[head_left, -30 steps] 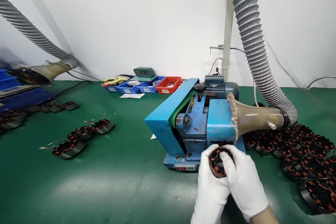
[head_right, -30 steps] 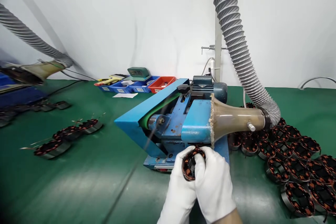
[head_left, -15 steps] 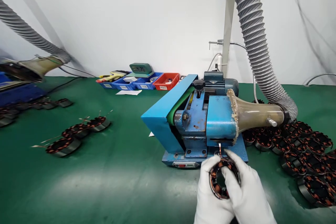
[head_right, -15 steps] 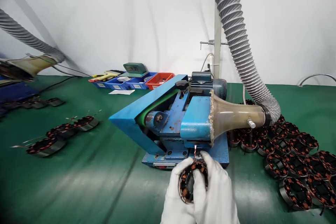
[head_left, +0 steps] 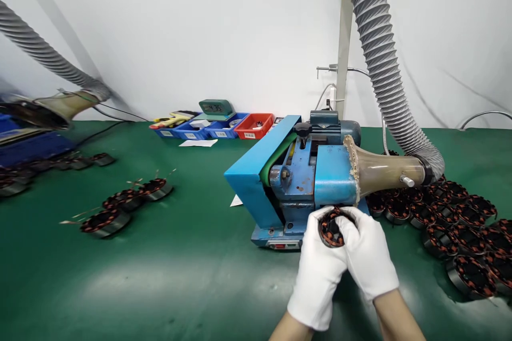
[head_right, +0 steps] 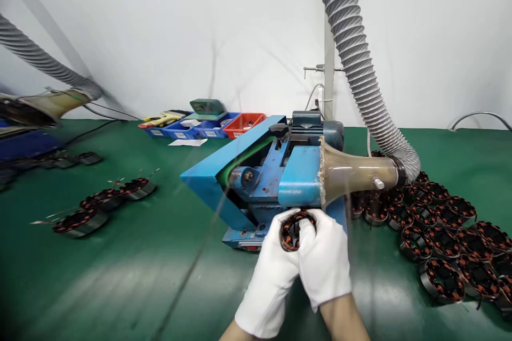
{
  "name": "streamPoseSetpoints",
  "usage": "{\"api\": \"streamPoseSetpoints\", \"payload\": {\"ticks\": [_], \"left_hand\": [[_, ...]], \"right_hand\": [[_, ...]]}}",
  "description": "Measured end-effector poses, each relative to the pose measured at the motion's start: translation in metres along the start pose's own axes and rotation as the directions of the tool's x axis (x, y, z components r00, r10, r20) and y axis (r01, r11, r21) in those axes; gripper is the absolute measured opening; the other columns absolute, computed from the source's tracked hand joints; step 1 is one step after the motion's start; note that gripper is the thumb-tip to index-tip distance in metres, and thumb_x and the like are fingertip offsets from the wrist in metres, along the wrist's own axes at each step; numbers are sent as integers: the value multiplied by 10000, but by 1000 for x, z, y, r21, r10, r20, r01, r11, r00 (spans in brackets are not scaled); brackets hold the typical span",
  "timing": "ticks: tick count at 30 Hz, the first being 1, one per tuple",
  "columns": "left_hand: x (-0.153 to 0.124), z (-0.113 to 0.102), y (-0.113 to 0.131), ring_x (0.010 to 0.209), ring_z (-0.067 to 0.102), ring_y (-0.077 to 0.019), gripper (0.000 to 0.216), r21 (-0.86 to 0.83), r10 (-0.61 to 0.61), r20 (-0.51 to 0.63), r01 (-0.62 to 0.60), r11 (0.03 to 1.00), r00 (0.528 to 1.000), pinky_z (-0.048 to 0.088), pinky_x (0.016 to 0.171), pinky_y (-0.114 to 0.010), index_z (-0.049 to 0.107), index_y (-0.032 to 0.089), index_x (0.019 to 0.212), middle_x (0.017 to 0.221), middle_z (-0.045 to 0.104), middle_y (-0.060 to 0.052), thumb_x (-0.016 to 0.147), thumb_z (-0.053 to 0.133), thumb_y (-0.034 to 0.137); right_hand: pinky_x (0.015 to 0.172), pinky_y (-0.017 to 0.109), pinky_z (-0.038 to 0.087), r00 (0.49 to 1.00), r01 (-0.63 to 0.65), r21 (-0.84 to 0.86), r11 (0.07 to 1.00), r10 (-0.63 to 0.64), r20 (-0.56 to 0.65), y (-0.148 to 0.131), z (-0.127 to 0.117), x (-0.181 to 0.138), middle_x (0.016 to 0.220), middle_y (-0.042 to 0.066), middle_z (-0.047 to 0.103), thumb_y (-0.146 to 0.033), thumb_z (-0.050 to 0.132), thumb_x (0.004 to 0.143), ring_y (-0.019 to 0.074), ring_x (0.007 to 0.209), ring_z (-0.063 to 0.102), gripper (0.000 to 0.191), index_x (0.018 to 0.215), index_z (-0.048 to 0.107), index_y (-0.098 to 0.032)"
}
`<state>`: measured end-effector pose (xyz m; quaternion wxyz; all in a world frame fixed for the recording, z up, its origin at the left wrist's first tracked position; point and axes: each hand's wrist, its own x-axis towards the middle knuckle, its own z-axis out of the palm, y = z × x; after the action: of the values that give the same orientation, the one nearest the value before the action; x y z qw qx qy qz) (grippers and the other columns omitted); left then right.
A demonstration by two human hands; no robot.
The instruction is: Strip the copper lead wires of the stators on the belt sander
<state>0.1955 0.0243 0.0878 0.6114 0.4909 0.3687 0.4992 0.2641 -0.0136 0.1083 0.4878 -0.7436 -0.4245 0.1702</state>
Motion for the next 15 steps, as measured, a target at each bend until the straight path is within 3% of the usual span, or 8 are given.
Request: {"api": "streamPoseSetpoints", "payload": {"ticks": [3, 6, 10, 12, 15], "left_hand": [[-12, -4, -2, 814, 688, -239, 506, 10, -12, 12, 12, 1000, 1000, 564, 760, -367, 566, 201, 884, 875, 698, -57, 445, 816, 193], [-39, -17, -6, 805, 677, -228, 478, 54, 60, 57, -63, 997, 997, 576, 710, -345, 580, 226, 954, 936, 671, -54, 527, 795, 216], [-67, -39, -14, 811, 647, -222, 261, 92, 155, 139, -168, 981, 978, 575, 715, -356, 602, 259, 904, 911, 618, -47, 680, 731, 298], [-71, -46, -19, 874, 636, -239, 255, 91, 268, 138, -281, 955, 953, 562, 767, -387, 605, 275, 951, 922, 601, -57, 721, 706, 316], [-71, -52, -27, 983, 617, -241, 280, 115, 456, 148, -473, 873, 877, 530, 855, -418, 592, 342, 1032, 989, 591, -50, 768, 678, 307]], "right_hand": [[745, 335, 568, 1000, -4, 24, 1000, 4, -8, 7, -2, -12, 883, 103, 773, -238, 450, 866, 247, 812, 723, 292, 920, 725, -158], [747, 333, 584, 996, 62, 32, 998, -60, -65, 21, -1, -43, 959, 102, 770, -263, 502, 845, 251, 847, 724, 268, 982, 717, -180], [848, 377, 570, 979, 130, 113, 985, -110, -174, 37, 3, -83, 1090, 112, 738, -299, 529, 825, 280, 985, 695, 296, 1047, 702, -209], [870, 376, 567, 988, 95, 206, 974, -67, -137, 38, 3, -90, 1096, 116, 735, -326, 550, 829, 282, 999, 693, 310, 1077, 690, -203], [813, 356, 595, 998, 54, 291, 955, -48, -27, 36, -2, -87, 1089, 131, 735, -385, 623, 806, 295, 985, 699, 392, 1138, 671, -182]]}}
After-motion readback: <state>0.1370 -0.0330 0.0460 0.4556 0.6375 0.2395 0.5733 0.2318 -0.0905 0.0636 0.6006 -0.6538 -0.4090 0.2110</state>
